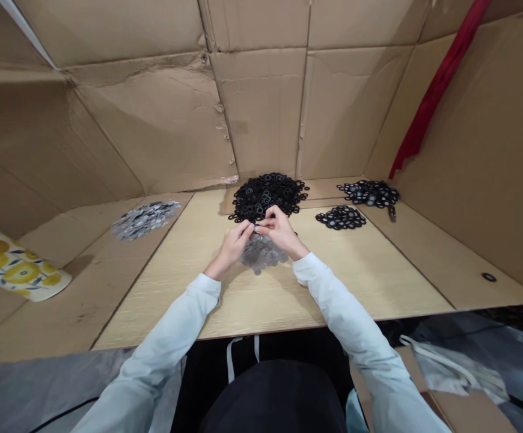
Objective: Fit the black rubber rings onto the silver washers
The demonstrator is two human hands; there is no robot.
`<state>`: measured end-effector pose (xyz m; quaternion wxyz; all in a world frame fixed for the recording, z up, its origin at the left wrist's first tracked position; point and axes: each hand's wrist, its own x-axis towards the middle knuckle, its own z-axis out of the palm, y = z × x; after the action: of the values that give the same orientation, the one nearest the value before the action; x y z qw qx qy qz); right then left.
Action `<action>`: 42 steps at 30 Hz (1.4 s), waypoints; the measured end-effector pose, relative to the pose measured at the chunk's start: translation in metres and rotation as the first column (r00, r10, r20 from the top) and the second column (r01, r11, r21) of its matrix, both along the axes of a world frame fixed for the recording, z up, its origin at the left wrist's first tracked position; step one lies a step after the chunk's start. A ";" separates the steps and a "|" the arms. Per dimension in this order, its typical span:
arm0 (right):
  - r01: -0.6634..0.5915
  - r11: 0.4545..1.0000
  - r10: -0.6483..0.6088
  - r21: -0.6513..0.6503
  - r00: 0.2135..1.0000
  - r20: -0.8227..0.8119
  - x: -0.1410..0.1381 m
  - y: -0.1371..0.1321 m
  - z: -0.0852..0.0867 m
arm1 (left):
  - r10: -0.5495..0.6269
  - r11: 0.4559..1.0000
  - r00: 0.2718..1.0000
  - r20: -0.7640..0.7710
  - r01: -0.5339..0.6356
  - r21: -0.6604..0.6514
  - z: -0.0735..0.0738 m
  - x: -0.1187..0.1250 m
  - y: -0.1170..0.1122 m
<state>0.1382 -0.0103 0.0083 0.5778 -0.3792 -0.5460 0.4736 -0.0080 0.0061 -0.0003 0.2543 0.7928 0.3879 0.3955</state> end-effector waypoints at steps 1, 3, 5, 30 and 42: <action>-0.019 1.000 0.019 -0.004 1.000 -0.010 0.000 0.000 0.000 | -0.013 1.000 1.000 0.002 0.013 -0.013 0.001 0.000 0.000; -0.020 1.000 0.020 -0.008 1.000 -0.004 0.001 0.000 0.001 | -0.042 0.998 0.999 0.019 0.043 -0.034 0.003 -0.001 -0.001; 0.040 0.999 -0.040 0.005 0.999 0.028 0.001 0.000 0.001 | -0.062 0.997 0.997 0.039 0.063 -0.047 0.003 -0.001 -0.002; 0.147 0.981 -0.162 0.126 0.979 0.122 -0.002 0.009 -0.013 | -0.012 0.935 0.900 0.437 0.165 -0.314 0.005 0.000 0.009; 0.278 0.941 -0.311 0.195 0.936 0.165 -0.007 0.000 -0.007 | 0.068 0.949 0.857 0.510 0.102 -0.298 -0.002 0.007 0.002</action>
<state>0.1310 -0.0108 0.0013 0.6165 -0.4510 -0.5743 0.2944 -0.0013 0.0083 -0.0021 0.4748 0.6110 0.3566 0.5236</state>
